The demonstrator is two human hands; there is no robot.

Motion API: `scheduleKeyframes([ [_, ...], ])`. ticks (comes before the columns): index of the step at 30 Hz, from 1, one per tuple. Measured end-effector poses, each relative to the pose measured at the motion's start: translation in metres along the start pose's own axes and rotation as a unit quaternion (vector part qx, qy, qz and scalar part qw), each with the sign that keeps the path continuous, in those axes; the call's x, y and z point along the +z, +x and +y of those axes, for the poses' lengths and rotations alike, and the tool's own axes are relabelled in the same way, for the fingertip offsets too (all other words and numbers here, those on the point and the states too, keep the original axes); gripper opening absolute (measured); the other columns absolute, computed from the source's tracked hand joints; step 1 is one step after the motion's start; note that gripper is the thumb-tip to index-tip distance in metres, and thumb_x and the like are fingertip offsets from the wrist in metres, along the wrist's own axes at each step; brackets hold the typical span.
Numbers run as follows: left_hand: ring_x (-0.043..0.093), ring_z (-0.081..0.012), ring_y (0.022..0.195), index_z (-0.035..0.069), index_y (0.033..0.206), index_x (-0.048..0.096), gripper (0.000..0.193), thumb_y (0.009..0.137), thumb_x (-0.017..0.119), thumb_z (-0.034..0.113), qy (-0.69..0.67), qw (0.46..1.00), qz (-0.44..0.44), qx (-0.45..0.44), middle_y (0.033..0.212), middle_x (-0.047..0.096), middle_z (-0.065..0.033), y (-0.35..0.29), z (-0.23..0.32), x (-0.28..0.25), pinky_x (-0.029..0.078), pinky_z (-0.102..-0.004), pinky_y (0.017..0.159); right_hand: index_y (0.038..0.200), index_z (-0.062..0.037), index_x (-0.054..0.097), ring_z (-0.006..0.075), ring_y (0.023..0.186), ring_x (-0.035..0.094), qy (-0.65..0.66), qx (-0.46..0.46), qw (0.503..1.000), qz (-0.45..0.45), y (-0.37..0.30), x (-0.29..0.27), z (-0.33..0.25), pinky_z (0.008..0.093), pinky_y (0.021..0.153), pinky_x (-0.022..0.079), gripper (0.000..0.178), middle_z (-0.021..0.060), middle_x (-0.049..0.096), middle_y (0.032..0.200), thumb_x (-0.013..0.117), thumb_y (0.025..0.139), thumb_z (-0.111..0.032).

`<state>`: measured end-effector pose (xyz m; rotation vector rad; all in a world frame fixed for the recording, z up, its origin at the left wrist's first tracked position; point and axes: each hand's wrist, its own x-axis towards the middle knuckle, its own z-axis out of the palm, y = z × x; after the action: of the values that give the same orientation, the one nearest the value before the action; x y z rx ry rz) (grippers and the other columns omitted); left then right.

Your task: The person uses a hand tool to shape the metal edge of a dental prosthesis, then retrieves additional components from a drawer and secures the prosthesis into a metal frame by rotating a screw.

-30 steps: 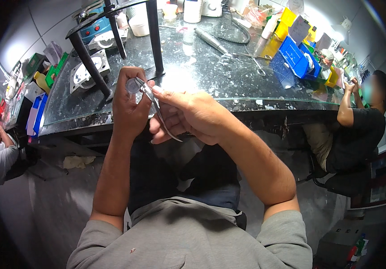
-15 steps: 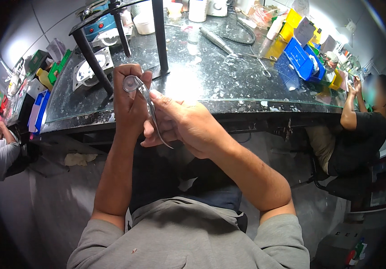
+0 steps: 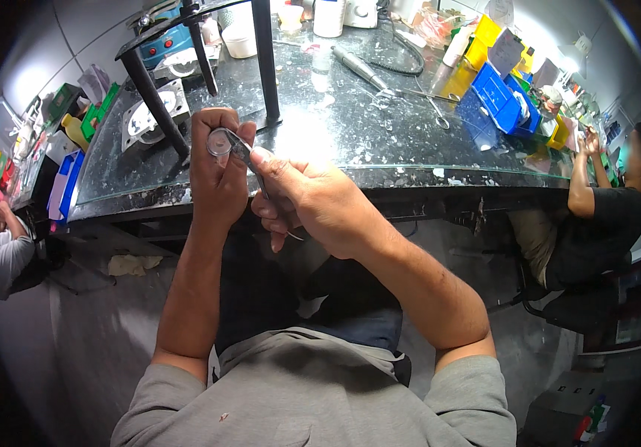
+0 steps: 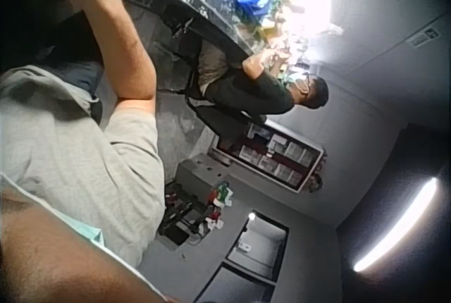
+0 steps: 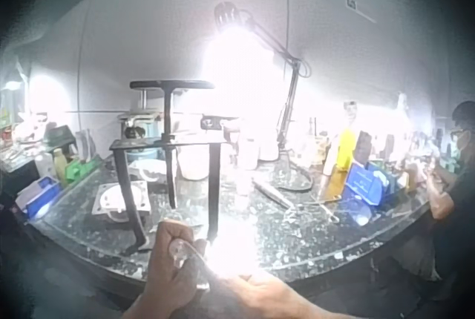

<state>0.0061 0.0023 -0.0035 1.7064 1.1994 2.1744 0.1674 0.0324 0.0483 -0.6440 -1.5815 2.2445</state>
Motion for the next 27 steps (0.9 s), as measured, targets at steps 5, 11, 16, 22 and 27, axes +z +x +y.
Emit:
scheduleKeyframes([
  [5,0.045,-0.0105,0.081,0.002,0.1,0.043,0.017,0.091,0.057,-0.003,0.011,1.0,-0.009,0.0,0.09,0.045,-0.005,0.001,0.001,-0.001,0.045,-0.0249,0.076,0.098,0.002,0.059,0.0207,0.069,0.066,0.018,0.011,0.999,0.039,-0.004,0.006,-0.007,0.0378,0.068,0.061,0.041,0.013,0.062,0.077,0.053,0.1,-0.038],
  [11,0.046,-0.0075,0.093,0.005,0.103,0.043,0.016,0.098,0.057,0.01,-0.009,0.999,-0.037,-0.039,0.098,0.044,-0.0027,-0.002,0.001,-0.002,0.046,-0.0288,0.096,0.098,0.0039,0.059,0.021,0.069,0.066,0.017,0.005,0.999,0.027,-0.003,-0.001,-0.008,0.0398,0.069,0.061,0.041,0.0139,0.063,0.079,0.054,0.1,-0.037],
  [16,0.045,-0.0074,0.091,0.005,0.102,0.043,0.018,0.097,0.058,0.011,0.016,0.998,-0.045,-0.036,0.097,0.043,-0.0022,0.0,0.002,-0.004,0.045,-0.0287,0.095,0.099,0.0049,0.059,0.0208,0.067,0.065,-0.018,0.017,1.0,0.004,-0.003,-0.006,-0.011,0.0392,0.067,0.061,0.042,0.0126,0.061,0.076,0.054,0.1,-0.037],
  [22,0.044,-0.009,0.077,0.003,0.096,0.045,0.018,0.09,0.061,-0.003,0.003,0.999,-0.015,-0.033,0.085,0.046,-0.0031,0.001,0.004,0.0,0.042,-0.0244,0.071,0.102,0.0059,0.06,0.0247,0.071,0.069,-0.01,0.013,1.0,0.011,-0.003,-0.008,-0.012,0.0393,0.069,0.061,0.042,0.0158,0.066,0.081,0.055,0.099,-0.036],
  [27,0.045,-0.0097,0.077,0.003,0.095,0.045,0.018,0.088,0.061,-0.003,0.044,0.998,-0.034,-0.021,0.083,0.046,-0.0031,0.002,0.006,-0.001,0.042,-0.025,0.072,0.102,0.0065,0.061,0.0284,0.076,0.072,-0.017,0.029,0.999,0.004,-0.003,-0.013,-0.019,0.0395,0.072,0.061,0.041,0.02,0.069,0.086,0.056,0.099,-0.034],
])
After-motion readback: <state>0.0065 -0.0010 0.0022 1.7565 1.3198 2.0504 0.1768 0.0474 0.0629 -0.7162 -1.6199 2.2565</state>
